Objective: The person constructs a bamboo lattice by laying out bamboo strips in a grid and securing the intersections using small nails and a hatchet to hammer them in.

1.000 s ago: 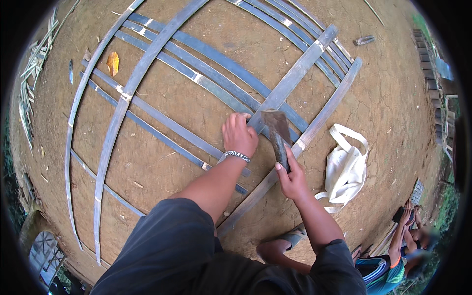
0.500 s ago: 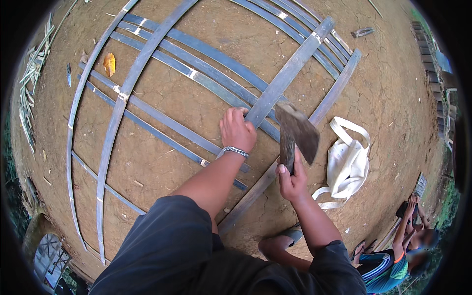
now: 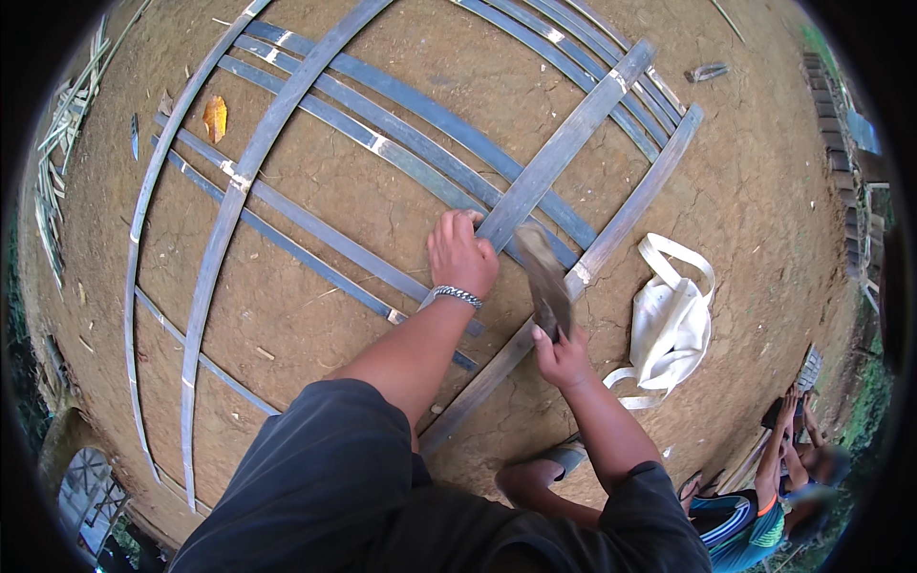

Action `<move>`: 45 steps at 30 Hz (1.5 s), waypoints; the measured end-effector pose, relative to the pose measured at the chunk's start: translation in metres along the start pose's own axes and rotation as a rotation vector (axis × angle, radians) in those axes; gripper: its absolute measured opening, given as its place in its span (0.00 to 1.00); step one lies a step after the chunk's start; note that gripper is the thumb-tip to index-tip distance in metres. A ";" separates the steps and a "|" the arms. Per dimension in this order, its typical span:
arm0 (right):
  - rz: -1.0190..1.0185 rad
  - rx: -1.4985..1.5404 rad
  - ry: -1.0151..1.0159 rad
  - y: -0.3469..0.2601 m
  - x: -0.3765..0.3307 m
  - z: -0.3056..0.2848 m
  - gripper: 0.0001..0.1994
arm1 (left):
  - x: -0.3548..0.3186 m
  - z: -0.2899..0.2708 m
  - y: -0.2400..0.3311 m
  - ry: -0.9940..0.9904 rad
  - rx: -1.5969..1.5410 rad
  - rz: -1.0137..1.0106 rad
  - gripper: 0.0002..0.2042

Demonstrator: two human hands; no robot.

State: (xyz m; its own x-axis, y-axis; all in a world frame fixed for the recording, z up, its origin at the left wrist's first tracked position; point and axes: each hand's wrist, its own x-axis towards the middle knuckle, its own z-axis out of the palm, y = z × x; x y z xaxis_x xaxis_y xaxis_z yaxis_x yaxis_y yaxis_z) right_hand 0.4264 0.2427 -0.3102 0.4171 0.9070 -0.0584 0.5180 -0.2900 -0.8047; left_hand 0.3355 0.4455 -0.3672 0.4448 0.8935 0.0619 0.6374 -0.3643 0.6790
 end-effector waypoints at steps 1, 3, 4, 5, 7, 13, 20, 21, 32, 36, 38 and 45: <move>0.115 -0.010 -0.035 -0.020 0.018 0.003 0.31 | 0.000 -0.002 -0.002 0.007 0.006 0.008 0.17; 0.291 0.081 -0.113 -0.018 0.035 0.003 0.30 | -0.001 -0.002 0.000 -0.013 0.019 -0.006 0.17; 0.207 0.097 -0.045 -0.017 0.036 0.004 0.30 | 0.000 -0.002 0.000 -0.022 0.027 -0.013 0.18; 0.123 0.113 0.022 -0.015 0.034 0.005 0.29 | 0.003 -0.001 0.000 -0.014 0.014 -0.010 0.18; 0.053 0.165 0.084 -0.007 0.017 0.010 0.29 | 0.001 -0.001 -0.001 -0.020 -0.011 -0.019 0.17; 0.381 0.120 -0.113 -0.025 0.032 0.006 0.28 | -0.001 0.001 -0.007 0.009 -0.070 -0.014 0.19; 0.130 0.252 0.110 0.015 -0.014 0.013 0.29 | -0.003 0.006 -0.001 -0.019 -0.152 -0.051 0.20; 0.069 0.152 0.076 0.002 -0.003 0.009 0.29 | -0.004 0.006 -0.005 -0.004 -0.138 -0.044 0.20; 0.035 0.010 0.042 -0.009 0.004 0.003 0.30 | -0.003 0.003 -0.005 0.004 -0.158 -0.032 0.19; 0.246 0.023 -0.018 -0.018 0.029 -0.006 0.30 | -0.003 0.003 -0.005 0.018 -0.169 -0.024 0.18; 0.115 -0.012 0.113 -0.004 0.024 -0.009 0.31 | -0.004 0.005 -0.004 0.039 -0.159 0.011 0.18; 0.610 0.216 0.168 0.019 -0.047 -0.074 0.31 | -0.003 0.008 -0.003 0.087 -0.195 0.020 0.17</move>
State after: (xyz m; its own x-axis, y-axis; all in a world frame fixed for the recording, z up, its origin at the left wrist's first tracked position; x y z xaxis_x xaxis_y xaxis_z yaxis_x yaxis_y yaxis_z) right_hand 0.4717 0.1715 -0.2787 0.7077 0.5348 -0.4617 -0.0012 -0.6526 -0.7577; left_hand 0.3373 0.4418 -0.3757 0.3952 0.9088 0.1341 0.4916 -0.3325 0.8049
